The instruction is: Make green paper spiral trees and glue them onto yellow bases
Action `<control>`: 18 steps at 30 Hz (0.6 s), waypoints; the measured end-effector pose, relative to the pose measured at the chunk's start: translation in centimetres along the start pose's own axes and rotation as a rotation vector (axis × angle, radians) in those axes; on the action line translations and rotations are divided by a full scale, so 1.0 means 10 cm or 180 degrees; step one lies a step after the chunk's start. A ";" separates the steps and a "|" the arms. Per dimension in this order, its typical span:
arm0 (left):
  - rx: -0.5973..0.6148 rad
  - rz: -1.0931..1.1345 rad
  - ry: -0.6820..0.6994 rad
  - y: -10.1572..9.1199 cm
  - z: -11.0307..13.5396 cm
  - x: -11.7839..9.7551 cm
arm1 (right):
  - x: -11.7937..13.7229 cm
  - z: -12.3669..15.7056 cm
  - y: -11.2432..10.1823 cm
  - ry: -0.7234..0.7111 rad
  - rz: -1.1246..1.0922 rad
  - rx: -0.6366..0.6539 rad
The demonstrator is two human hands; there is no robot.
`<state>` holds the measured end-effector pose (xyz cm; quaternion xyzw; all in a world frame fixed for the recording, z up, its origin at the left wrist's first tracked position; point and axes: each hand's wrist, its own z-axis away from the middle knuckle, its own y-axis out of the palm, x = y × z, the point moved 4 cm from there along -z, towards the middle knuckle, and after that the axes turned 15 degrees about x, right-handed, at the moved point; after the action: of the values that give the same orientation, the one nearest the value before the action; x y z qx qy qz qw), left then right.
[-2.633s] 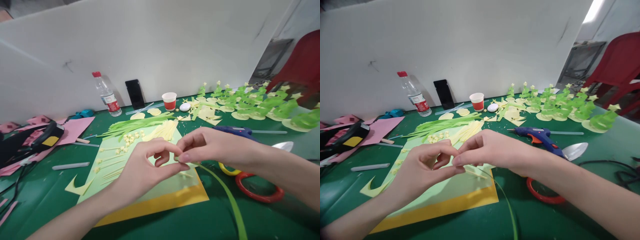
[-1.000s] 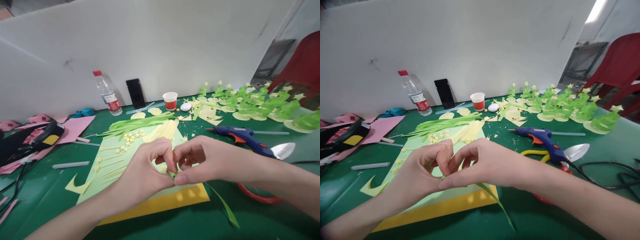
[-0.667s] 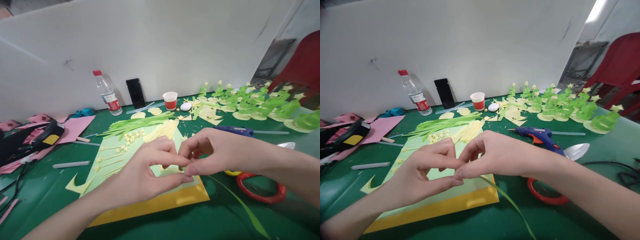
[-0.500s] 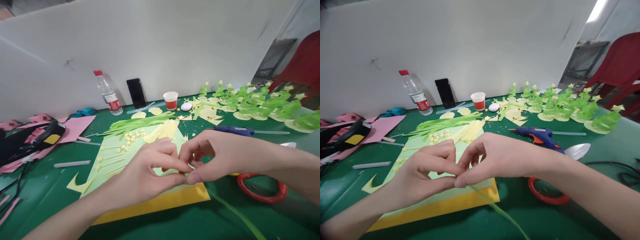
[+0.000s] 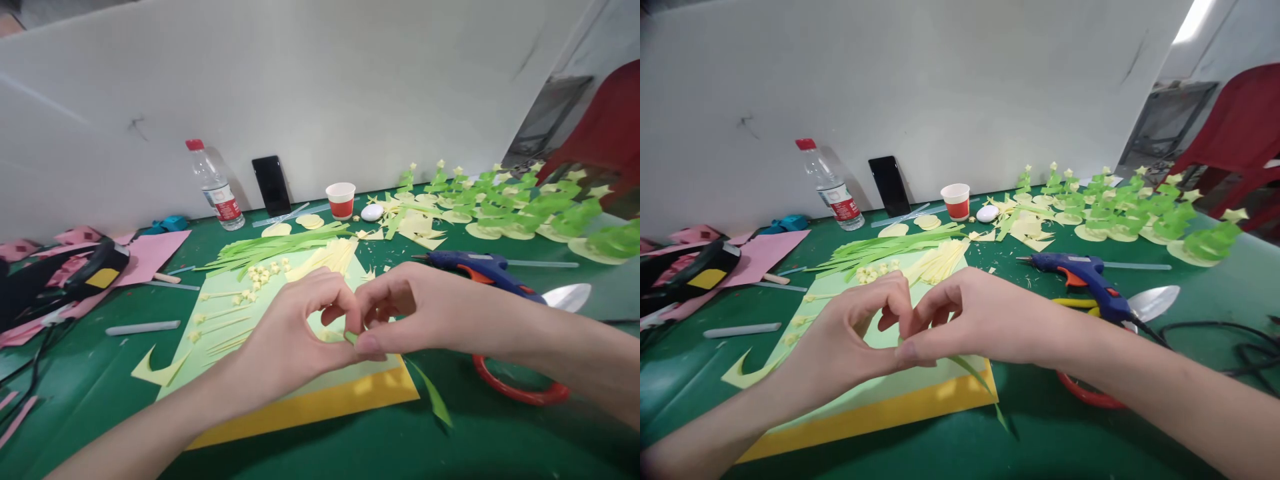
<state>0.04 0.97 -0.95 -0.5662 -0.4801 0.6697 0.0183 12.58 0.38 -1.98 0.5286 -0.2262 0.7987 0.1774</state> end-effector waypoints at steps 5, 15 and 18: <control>0.0272 -0.0243 0.0250 -0.01 0.02 -0.04 | -0.01 0.02 -0.08 0.0070 0.0237 0.0042; -0.0003 0.0356 -0.0131 -0.04 0.01 0.00 | 0.00 0.03 -0.09 0.0009 0.0335 0.0210; -0.0002 0.0438 -0.0153 -0.02 0.01 0.02 | 0.00 0.00 -0.04 0.0019 0.0205 0.0225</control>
<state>-0.18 1.15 -0.95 -0.5817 -0.4405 0.6827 -0.0395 12.75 0.70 -1.95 0.5246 -0.2142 0.8130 0.1335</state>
